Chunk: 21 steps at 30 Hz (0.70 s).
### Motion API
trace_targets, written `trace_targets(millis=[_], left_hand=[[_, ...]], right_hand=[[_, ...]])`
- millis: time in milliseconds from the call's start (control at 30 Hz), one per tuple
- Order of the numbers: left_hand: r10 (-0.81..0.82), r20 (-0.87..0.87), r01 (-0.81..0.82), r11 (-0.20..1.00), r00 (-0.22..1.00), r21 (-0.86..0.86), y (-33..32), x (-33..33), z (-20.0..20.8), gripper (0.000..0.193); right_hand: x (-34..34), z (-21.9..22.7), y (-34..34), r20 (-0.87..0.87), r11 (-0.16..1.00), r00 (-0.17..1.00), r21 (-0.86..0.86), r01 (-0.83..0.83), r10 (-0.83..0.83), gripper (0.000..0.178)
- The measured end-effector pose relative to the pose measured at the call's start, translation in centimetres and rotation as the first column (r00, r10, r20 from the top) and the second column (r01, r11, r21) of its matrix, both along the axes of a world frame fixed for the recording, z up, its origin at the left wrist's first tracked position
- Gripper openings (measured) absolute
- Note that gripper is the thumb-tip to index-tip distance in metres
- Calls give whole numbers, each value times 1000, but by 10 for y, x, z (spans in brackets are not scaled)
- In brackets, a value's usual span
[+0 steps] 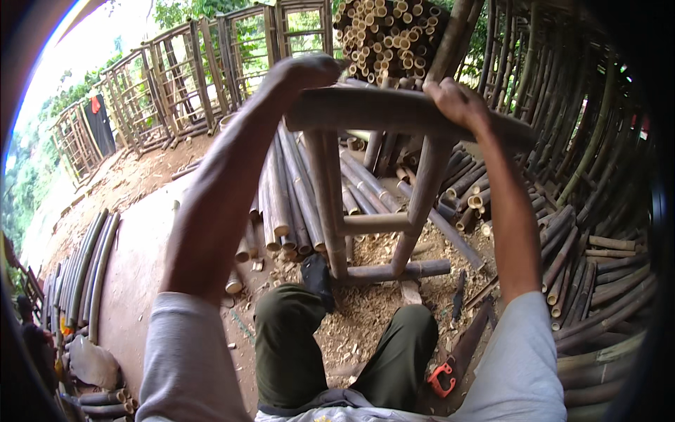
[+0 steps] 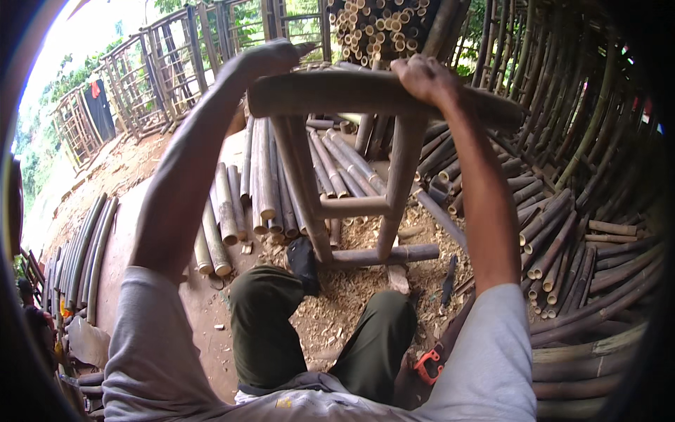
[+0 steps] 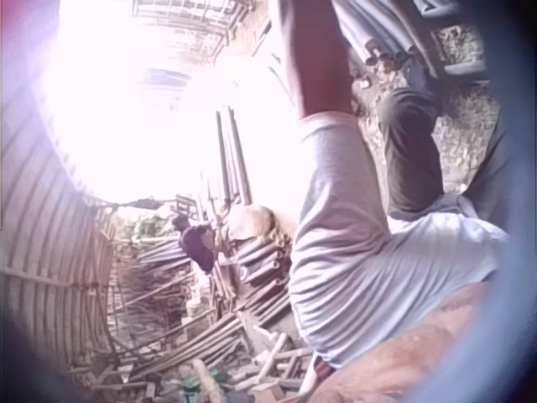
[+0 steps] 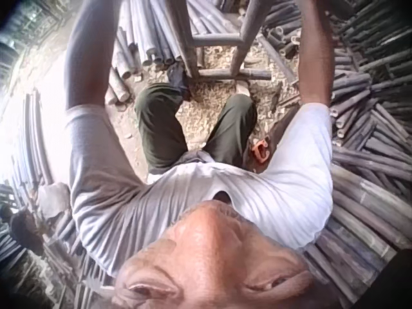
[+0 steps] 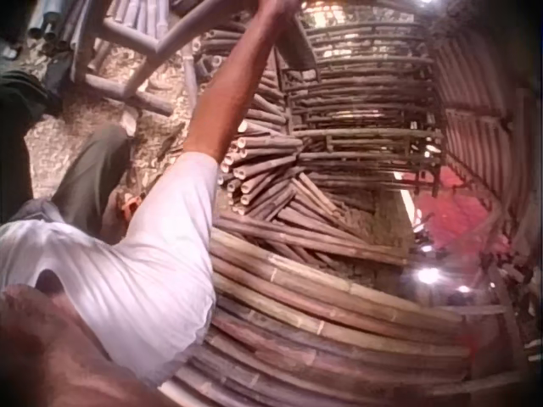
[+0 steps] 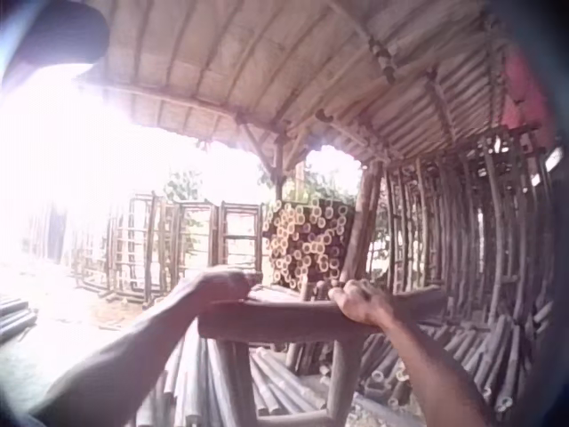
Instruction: The person assembles a bamboo chair frame by fitting pre-cut bamboo poles together. They use a hand saw to trim a bamboo piece and a knife to smooth the edges of the cut.
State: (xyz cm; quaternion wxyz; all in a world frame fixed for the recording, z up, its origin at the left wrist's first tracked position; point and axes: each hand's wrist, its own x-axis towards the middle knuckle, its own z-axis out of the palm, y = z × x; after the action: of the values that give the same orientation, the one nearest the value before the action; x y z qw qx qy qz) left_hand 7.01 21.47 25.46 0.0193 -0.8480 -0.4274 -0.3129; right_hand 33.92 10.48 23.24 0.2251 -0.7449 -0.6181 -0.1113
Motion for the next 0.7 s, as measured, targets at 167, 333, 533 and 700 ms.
trace_targets(millis=[167, 333, 533, 700], left_hand=[[-532, 440, 538, 834, 723, 126, -5, -129, 61, 39], [114, -376, -138, 990, 919, -35, -75, -23, -22, 55], [185, -285, -187, 982, 940, 21, -165, -62, 22, 41], [6, 106, -23, 987, 994, 158, -167, -82, -58, 45]], right_hand=[[-54, 0, -28, -8, 988, 992, 83, -127, 128, 62], [-31, -16, -43, -21, 982, 997, 180, -63, 68, 66], [-36, -35, -105, 134, 975, 989, 205, -88, 61, 50], [-52, -50, -141, 220, 941, 976, 330, -74, -1, 45]])
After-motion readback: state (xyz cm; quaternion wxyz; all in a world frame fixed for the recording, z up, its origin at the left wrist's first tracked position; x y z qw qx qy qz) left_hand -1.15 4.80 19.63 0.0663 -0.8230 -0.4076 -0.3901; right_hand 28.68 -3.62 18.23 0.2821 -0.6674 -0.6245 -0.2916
